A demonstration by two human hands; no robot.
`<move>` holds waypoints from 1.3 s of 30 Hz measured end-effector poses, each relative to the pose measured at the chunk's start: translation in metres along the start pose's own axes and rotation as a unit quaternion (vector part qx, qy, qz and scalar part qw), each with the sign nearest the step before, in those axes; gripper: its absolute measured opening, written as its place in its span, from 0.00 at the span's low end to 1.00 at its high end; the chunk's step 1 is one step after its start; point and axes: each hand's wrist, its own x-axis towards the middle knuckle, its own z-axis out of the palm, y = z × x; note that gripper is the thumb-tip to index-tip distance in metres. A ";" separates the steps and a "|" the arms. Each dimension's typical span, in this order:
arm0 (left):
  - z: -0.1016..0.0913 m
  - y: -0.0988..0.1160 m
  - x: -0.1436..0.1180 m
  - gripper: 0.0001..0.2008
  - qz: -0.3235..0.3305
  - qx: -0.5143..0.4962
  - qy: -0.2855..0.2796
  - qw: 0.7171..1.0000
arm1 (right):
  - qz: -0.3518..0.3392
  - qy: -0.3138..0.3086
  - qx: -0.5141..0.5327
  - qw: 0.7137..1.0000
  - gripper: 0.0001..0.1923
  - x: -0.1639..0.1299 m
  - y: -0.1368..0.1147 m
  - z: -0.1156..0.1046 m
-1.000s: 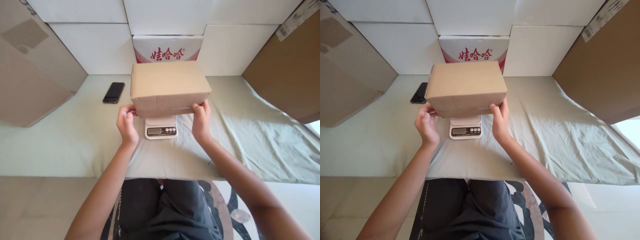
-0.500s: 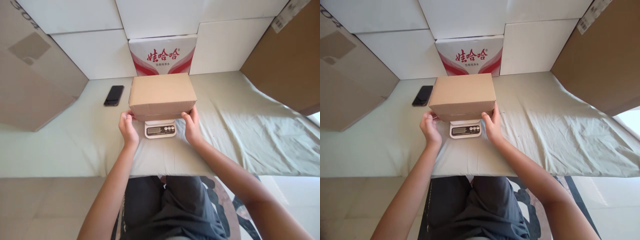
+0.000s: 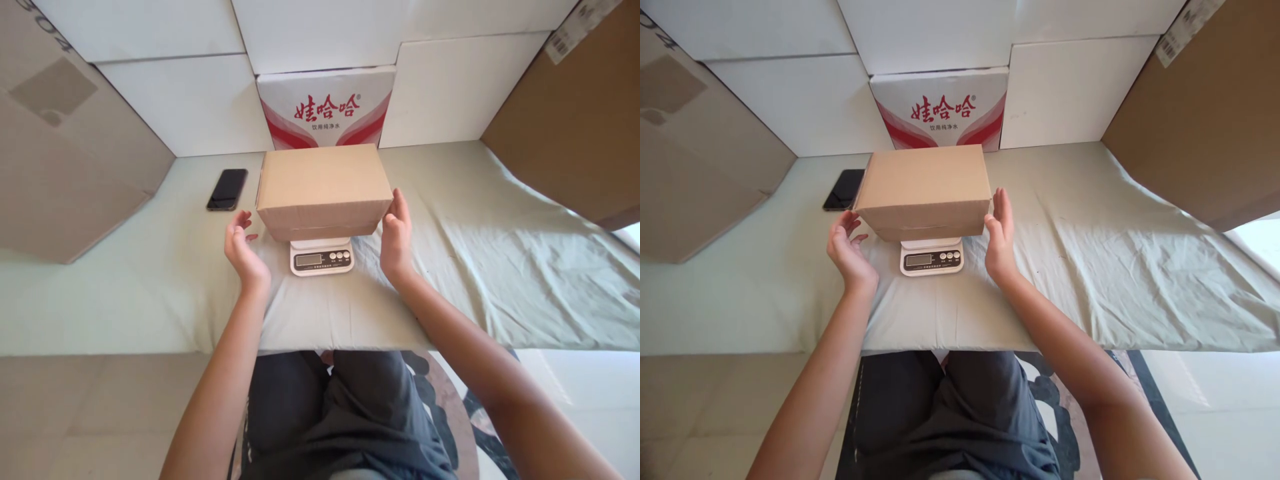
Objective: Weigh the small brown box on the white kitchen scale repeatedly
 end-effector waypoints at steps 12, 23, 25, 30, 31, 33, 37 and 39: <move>0.004 0.000 0.000 0.23 -0.034 0.005 -0.048 0.998 | 0.023 -0.006 0.010 1.000 0.25 0.007 0.013 -0.003; 0.005 -0.001 -0.004 0.19 -0.013 -0.019 -0.078 0.997 | -0.015 -0.057 0.003 0.998 0.25 0.003 0.002 0.005; 0.004 -0.002 -0.003 0.19 -0.010 -0.017 -0.075 0.997 | -0.009 -0.058 -0.003 0.998 0.26 0.003 0.003 0.005; 0.003 -0.005 -0.002 0.20 -0.005 -0.003 -0.070 0.998 | -0.007 -0.061 0.003 0.998 0.26 0.004 0.004 0.005; 0.003 -0.005 -0.002 0.20 -0.006 -0.006 -0.069 0.998 | -0.007 -0.064 0.009 0.998 0.26 0.005 0.004 0.005; 0.004 -0.006 -0.002 0.19 -0.008 -0.018 -0.067 0.998 | -0.006 -0.071 0.020 0.997 0.25 0.005 0.003 0.005; 0.005 -0.004 -0.002 0.17 -0.003 -0.036 -0.060 0.998 | -0.010 -0.075 0.027 0.997 0.26 0.006 0.005 0.004; 0.005 -0.002 -0.002 0.17 -0.002 -0.032 -0.051 0.998 | -0.019 -0.069 0.025 0.997 0.27 0.007 0.007 0.002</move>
